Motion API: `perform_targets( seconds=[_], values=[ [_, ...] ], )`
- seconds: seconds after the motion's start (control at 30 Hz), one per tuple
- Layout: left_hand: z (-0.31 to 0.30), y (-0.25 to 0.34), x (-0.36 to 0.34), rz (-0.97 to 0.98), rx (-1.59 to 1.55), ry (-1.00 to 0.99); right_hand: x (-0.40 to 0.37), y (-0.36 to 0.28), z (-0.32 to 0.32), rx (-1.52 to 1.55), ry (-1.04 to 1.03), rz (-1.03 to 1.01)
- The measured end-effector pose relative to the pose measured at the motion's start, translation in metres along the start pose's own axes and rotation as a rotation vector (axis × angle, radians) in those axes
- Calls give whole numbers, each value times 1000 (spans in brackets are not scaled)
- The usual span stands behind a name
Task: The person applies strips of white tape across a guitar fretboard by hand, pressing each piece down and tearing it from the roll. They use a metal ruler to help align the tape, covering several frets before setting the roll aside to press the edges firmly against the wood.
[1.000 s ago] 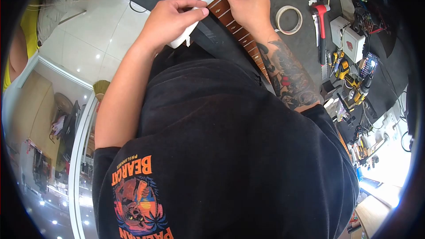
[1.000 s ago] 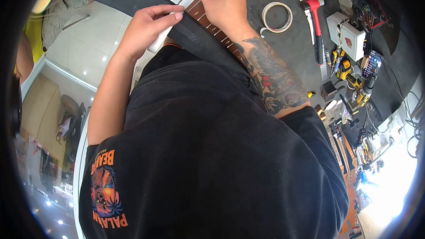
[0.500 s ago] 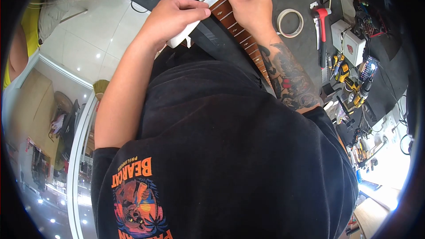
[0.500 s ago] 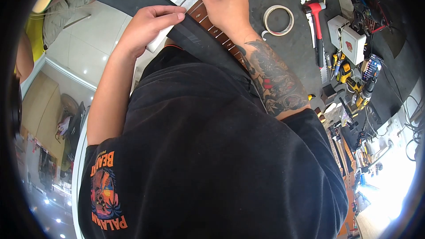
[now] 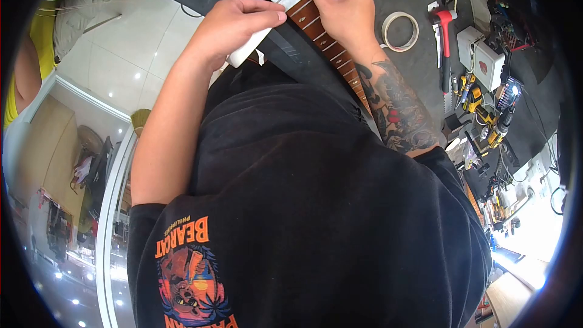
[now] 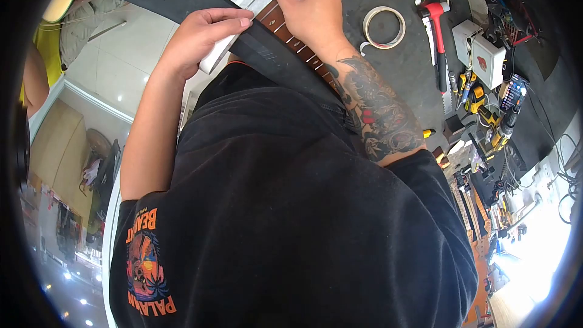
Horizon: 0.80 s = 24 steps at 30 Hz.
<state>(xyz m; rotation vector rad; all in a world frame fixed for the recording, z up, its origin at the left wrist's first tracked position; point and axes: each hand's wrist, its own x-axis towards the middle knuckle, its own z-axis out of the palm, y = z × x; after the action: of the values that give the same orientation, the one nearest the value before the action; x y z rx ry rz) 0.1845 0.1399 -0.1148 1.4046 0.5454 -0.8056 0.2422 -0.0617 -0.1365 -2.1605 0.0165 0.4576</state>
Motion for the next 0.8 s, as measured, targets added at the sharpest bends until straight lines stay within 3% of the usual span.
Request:
perform_targets(
  seconds=[0.8],
  values=[
    [-1,6,1,-24,28,-9,0,1,0,13,-1,16]
  ],
)
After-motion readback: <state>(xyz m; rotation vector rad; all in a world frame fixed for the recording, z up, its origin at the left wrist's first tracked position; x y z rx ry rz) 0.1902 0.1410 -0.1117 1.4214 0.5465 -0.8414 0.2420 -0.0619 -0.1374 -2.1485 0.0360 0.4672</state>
